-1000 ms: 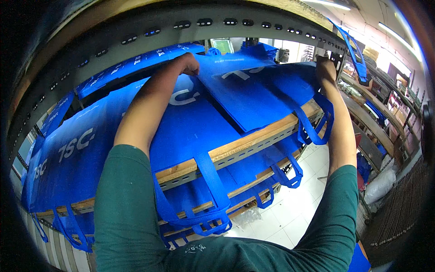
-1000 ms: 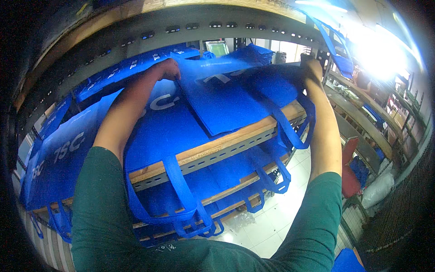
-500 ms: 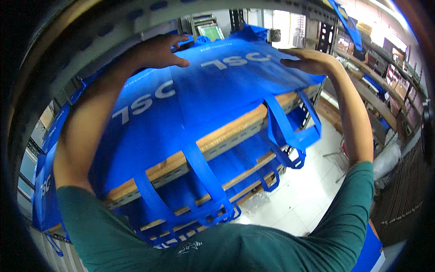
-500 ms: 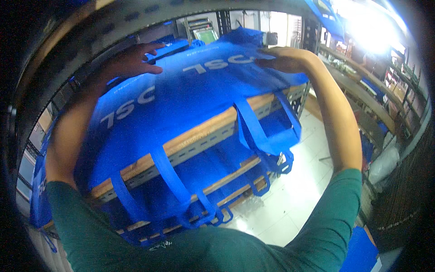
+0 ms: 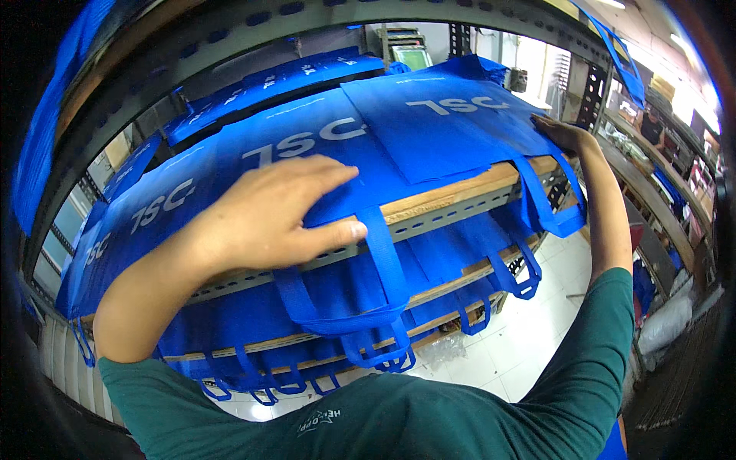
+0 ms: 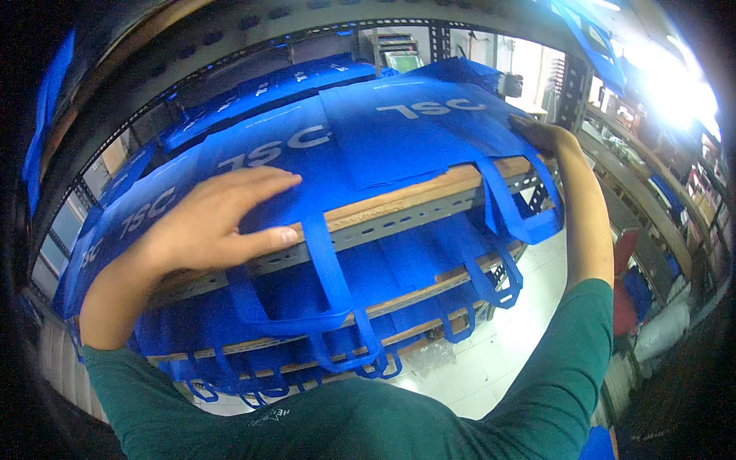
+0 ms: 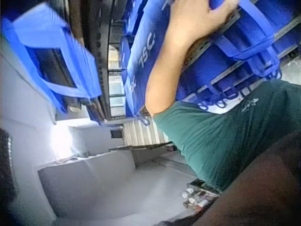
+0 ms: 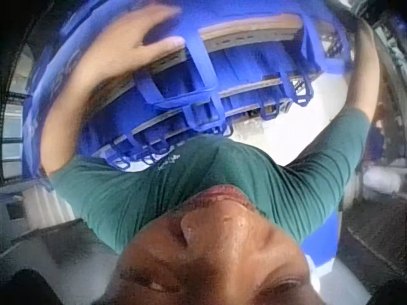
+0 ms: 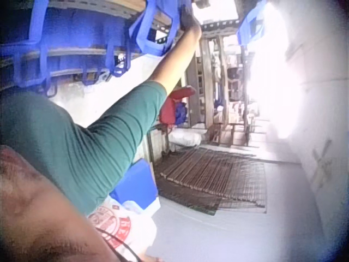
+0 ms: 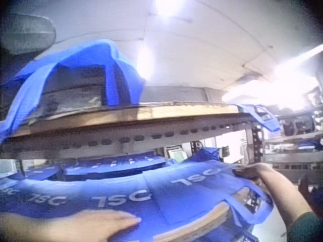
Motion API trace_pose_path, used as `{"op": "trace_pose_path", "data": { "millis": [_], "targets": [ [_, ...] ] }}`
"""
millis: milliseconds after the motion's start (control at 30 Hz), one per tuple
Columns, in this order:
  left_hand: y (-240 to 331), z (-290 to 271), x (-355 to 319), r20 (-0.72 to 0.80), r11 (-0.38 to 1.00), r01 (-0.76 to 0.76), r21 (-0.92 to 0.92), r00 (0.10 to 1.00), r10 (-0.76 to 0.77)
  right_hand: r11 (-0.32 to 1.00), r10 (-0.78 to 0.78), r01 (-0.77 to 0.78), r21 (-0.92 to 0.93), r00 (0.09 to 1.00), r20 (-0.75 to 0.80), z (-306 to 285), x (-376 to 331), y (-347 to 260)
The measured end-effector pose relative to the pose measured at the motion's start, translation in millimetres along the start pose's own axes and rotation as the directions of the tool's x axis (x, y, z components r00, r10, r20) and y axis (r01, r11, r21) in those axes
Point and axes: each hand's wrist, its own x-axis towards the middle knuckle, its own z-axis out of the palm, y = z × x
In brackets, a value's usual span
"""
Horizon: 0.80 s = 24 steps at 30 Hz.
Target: The person takes blue tote bags from a metal rack, folds them flat by hand, and stacks them on a table. Another person is seen working in the background at a separate station.
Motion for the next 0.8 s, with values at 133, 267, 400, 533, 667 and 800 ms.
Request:
{"op": "trace_pose_path", "data": {
  "millis": [133,267,400,533,667,800],
  "targets": [
    [-2.4,10.0,-24.1,0.171,0.999,0.048,0.006,0.984,-0.048,0.907,-0.241,0.225,-0.355,0.970,-0.001,-15.2,-5.4,18.9],
    [-2.2,14.4,-23.8,0.168,0.998,0.062,0.026,0.984,-0.066,0.940,0.010,-0.013,-0.342,1.000,-0.012,-12.3,-17.6,-25.6],
    [2.1,35.4,38.0,0.096,0.992,0.111,-0.060,0.990,-0.105,0.989,0.133,-0.140,-0.037,0.978,-0.161,-22.7,-37.7,-46.1],
    [16.5,43.1,80.1,0.294,0.960,0.259,-0.103,0.930,-0.220,0.727,0.149,-0.340,-0.596,0.926,-0.346,-20.8,-18.2,-101.0],
    [23.8,38.6,93.8,0.322,0.987,0.142,-0.081,0.940,-0.109,0.639,0.402,-0.619,-0.456,0.775,-0.489,-70.0,-7.6,-18.6],
    [10.5,40.0,87.3,0.363,0.981,0.180,-0.065,0.920,-0.145,0.705,0.463,-0.639,-0.308,0.743,-0.483,-39.5,-3.1,-77.8]
  ]
}}
